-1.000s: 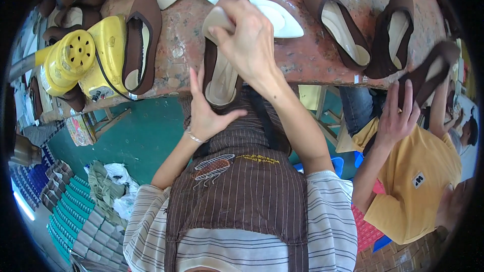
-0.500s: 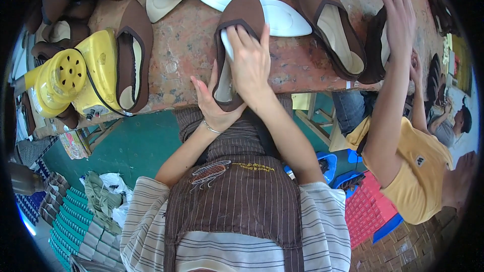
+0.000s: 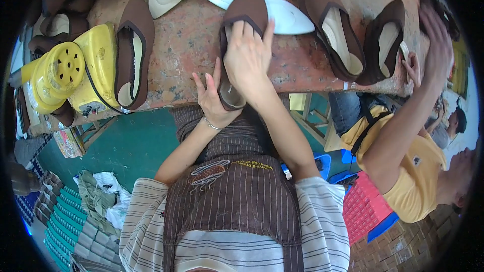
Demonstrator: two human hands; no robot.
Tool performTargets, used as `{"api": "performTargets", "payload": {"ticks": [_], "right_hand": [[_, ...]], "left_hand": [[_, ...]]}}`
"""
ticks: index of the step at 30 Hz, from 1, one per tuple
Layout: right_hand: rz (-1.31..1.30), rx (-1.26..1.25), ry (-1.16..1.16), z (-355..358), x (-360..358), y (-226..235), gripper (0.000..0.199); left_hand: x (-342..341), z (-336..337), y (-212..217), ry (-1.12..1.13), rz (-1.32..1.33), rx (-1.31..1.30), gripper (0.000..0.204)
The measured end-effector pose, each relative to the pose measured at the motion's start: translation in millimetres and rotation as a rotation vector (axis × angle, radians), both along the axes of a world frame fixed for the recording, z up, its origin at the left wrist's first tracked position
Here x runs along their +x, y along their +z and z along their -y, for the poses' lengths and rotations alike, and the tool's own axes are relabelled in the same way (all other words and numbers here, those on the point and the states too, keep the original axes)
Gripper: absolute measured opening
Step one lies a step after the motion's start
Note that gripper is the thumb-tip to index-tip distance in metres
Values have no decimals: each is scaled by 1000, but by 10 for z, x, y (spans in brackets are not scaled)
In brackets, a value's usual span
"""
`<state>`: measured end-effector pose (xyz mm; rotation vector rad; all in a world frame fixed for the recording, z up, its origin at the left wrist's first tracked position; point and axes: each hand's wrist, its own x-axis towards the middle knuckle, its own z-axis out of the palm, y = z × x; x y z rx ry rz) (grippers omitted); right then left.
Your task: Inserting white insoles into brown shoes and organizing them on a factory workbench.
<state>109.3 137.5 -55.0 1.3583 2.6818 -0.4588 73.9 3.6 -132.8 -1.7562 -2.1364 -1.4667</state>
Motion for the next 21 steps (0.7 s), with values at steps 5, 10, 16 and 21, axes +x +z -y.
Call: {"api": "performTargets", "payload": {"ticks": [5,10,16,21], "right_hand": [[-292,-114,182,618,358,131,65],[-281,-109,103,78,45,32,63],[-114,164,48,-13,0,-184,36],[-217,558,107,60,-63,-234,24]], "left_hand": [[9,-2,-161,7,38,80,87],[-21,-25,17,-10,-2,-11,105],[5,-22,-4,-15,-33,-18,110],[7,-2,9,1,-6,17,91]]}}
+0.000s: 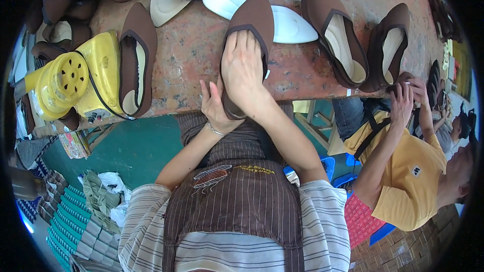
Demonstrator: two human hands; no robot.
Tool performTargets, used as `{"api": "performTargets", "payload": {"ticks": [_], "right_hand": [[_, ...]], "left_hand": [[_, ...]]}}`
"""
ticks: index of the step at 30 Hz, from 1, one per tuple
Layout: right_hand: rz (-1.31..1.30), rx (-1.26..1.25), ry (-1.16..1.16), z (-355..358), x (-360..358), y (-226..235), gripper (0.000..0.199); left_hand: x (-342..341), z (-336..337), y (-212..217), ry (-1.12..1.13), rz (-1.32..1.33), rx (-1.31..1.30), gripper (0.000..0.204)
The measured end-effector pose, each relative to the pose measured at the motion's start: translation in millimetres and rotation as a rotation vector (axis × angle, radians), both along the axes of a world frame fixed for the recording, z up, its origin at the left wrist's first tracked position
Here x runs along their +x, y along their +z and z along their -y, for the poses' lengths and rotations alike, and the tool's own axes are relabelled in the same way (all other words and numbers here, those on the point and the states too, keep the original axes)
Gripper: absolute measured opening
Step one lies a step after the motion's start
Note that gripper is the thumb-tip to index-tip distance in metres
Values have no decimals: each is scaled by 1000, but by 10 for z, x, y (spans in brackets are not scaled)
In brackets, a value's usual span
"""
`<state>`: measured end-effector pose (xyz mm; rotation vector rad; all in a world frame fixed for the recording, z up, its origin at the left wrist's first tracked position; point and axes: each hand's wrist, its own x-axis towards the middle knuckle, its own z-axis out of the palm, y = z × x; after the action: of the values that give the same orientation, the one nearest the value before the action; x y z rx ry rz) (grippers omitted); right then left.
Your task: Inserting white insoles into brown shoes and organizing them on a factory workbench.
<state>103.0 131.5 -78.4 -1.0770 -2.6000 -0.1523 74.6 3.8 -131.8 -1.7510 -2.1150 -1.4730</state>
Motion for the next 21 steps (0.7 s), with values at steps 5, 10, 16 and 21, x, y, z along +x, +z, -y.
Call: {"api": "performTargets", "payload": {"ticks": [5,10,16,21], "right_hand": [[172,-578,-66,-244,-11,-1,21],[190,-326,140,-339,57,-171,17],[99,-517,126,-295,122,98,23],[125,-379,401,490,464,483,55]], "left_hand": [[-3,-35,-21,10,-14,-22,91],[-4,-67,73,-4,-48,-50,93],[-379,39,256,-177,448,-143,100],[-1321,145,770,-522,260,-282,65]]}}
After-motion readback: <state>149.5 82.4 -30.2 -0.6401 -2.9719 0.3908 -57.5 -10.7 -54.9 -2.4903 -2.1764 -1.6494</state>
